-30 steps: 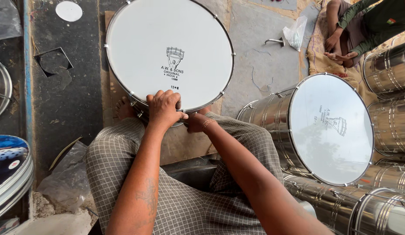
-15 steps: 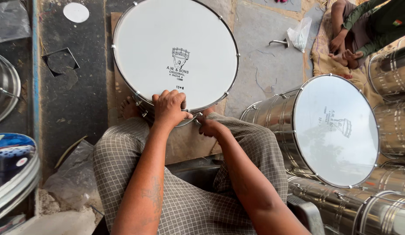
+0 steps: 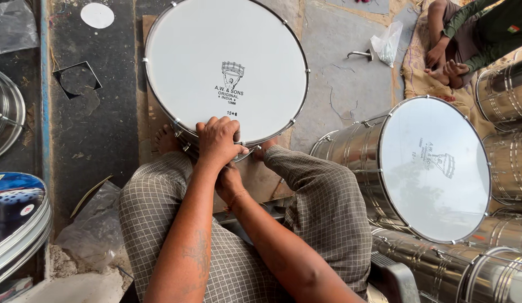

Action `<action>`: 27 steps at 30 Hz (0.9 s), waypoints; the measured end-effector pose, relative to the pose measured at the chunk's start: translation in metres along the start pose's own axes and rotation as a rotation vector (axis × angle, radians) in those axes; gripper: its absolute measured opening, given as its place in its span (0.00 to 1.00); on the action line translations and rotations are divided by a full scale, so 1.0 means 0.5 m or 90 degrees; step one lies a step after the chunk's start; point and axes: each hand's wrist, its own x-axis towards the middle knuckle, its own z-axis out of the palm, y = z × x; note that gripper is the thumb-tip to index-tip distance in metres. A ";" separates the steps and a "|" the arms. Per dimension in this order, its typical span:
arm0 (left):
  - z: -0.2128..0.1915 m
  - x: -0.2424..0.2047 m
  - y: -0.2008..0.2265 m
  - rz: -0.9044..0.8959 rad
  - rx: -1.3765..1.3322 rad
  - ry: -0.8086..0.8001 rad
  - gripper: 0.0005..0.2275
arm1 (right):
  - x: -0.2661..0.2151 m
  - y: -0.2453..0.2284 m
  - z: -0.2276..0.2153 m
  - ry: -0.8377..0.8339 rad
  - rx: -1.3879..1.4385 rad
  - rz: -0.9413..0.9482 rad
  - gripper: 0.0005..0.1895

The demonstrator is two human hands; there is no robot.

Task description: The person uses a drum key to tighten the tension rods on a silver metal drum placed between their legs. They systematically rotate the drum and adjust multiple lugs around the rim to secure the drumhead. The person occasionally taps the drumhead to check the tension.

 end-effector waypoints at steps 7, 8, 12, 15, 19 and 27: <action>0.002 0.002 0.001 0.009 0.003 0.003 0.22 | -0.011 -0.014 0.041 0.108 -0.023 0.011 0.18; 0.000 0.002 0.001 0.006 0.006 -0.002 0.23 | -0.009 -0.023 0.017 0.127 -0.141 0.050 0.18; 0.000 0.001 0.002 0.009 0.007 -0.006 0.23 | 0.004 -0.088 -0.094 0.134 -0.588 0.174 0.19; -0.005 -0.002 0.000 0.027 0.011 -0.002 0.21 | 0.037 -0.180 -0.145 -0.034 -1.004 0.117 0.09; -0.011 -0.005 0.003 0.020 0.001 0.005 0.22 | 0.094 -0.235 -0.140 -0.142 -1.456 -0.003 0.10; -0.006 -0.003 -0.002 0.031 0.004 0.006 0.22 | 0.073 -0.203 -0.208 -0.102 -1.434 -0.029 0.31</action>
